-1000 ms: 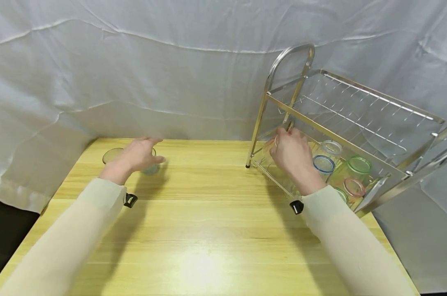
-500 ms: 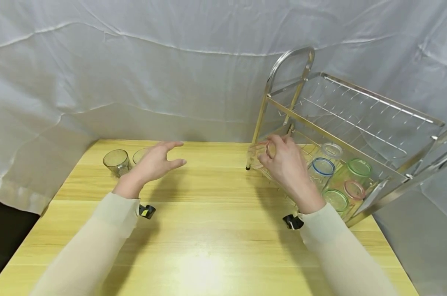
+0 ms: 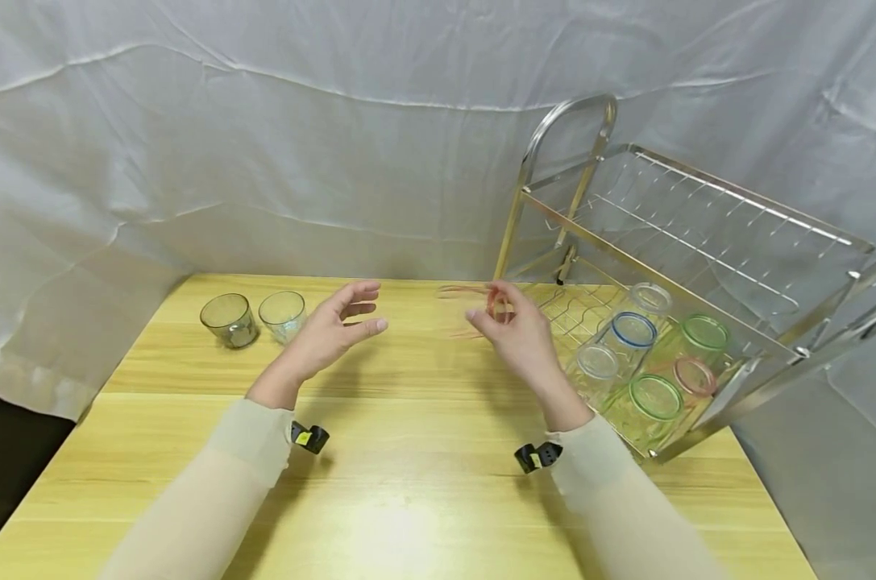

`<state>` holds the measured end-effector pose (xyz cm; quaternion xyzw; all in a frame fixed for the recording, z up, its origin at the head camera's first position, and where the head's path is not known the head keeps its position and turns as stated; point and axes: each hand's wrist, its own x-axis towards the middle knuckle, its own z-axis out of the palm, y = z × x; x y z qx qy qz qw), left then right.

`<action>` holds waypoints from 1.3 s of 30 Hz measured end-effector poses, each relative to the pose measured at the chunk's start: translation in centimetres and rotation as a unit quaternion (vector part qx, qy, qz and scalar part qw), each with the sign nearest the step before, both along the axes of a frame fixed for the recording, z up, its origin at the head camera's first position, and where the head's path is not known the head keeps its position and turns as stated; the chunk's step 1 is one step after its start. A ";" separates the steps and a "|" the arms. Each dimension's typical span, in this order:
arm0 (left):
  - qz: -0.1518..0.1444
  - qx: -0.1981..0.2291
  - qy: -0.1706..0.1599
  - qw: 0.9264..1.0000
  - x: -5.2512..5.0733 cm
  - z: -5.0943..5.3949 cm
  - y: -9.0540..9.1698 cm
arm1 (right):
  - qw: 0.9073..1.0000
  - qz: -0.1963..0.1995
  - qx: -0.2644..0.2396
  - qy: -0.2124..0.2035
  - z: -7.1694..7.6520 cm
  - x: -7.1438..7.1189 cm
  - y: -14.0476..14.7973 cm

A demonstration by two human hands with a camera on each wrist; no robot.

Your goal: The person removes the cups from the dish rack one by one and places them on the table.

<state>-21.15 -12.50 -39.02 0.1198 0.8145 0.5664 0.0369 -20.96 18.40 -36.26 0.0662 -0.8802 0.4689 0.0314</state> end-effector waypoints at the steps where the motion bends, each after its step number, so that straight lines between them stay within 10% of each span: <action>1: -0.001 0.007 -0.005 1.000 0.0 -0.2 0.0 | 0.999 0.005 -0.031 -0.015 -0.4 -0.1 -0.5; 14: -0.024 0.031 -0.038 0.999 0.5 -1.6 -0.1 | 0.946 0.075 -0.285 -0.135 -3.6 -0.2 -4.9; 27: -0.069 0.072 -0.054 0.994 1.2 -1.7 0.1 | 0.903 0.111 -0.362 -0.203 -4.5 0.1 -6.4; 39: -0.070 0.074 -0.045 0.994 1.5 -1.4 -0.2 | 0.884 0.130 -0.391 -0.221 -4.5 0.2 -6.8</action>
